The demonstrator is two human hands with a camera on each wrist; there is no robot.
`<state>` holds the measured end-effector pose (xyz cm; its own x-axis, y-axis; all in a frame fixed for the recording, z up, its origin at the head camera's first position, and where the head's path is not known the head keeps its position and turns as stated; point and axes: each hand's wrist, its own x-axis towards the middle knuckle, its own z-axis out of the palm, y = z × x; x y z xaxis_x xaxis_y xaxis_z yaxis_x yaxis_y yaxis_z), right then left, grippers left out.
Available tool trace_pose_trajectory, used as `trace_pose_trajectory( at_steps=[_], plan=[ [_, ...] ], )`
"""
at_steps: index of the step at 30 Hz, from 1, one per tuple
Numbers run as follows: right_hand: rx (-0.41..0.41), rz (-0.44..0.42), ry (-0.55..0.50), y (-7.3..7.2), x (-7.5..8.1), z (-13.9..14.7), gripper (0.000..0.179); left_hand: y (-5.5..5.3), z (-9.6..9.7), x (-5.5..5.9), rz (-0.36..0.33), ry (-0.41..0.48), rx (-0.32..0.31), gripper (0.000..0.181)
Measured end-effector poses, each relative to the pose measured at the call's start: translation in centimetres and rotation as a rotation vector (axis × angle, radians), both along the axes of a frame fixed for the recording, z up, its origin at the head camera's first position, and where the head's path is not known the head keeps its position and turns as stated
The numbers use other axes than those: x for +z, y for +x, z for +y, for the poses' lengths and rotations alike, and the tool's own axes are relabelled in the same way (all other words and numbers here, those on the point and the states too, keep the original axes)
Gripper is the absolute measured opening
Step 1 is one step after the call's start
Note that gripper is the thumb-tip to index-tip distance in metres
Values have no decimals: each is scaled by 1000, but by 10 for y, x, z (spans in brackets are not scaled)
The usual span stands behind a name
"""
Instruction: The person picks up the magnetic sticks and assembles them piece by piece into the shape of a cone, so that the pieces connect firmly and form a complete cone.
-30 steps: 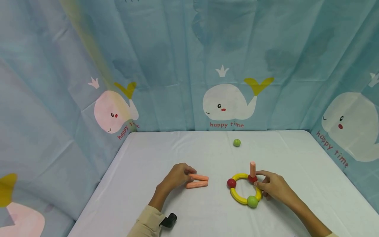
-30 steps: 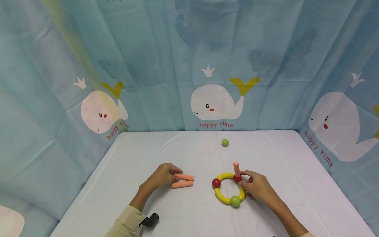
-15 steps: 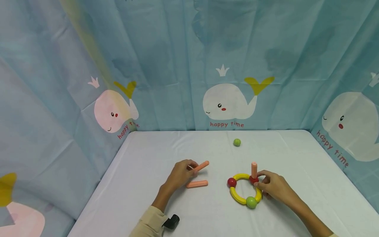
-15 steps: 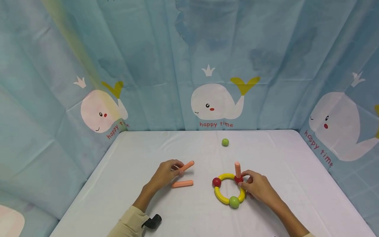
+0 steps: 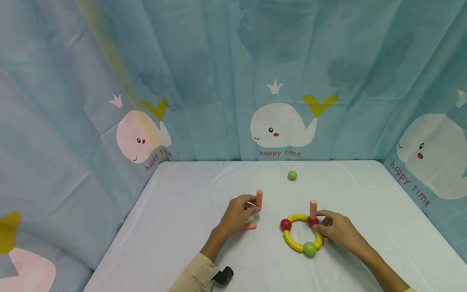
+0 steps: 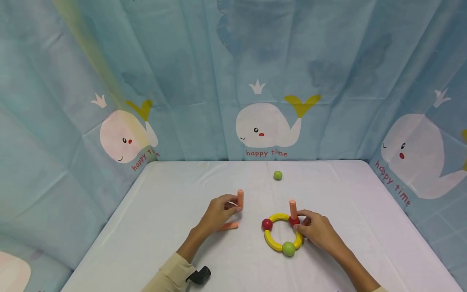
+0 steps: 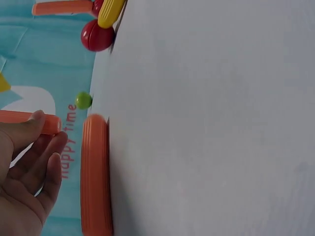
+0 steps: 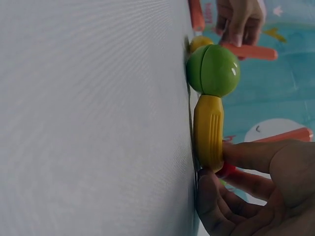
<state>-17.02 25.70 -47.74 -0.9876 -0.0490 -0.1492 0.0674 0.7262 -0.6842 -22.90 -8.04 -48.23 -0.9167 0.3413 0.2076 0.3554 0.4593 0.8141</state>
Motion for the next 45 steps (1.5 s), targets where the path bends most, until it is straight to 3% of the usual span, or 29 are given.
trace_pose_trajectory(
  at_steps=[6,17,22,29,37,45],
  plan=[
    [5,9,-28,1,0,-1,48,5,19,1,-15,-3,-19,30],
    [-9,5,-62,2,-1,-2,43,8,49,5,51,4,-103,27],
    [-10,4,-84,2,-2,-2,43,11,58,7,34,-2,-127,26],
    [-11,3,-82,2,-2,-2,43,13,68,6,23,5,-157,26],
    [0,10,-96,2,-2,-2,44,16,74,2,-13,-62,-167,27],
    [0,11,-89,2,-3,-2,43,19,76,2,-2,-82,-167,25]
  ],
)
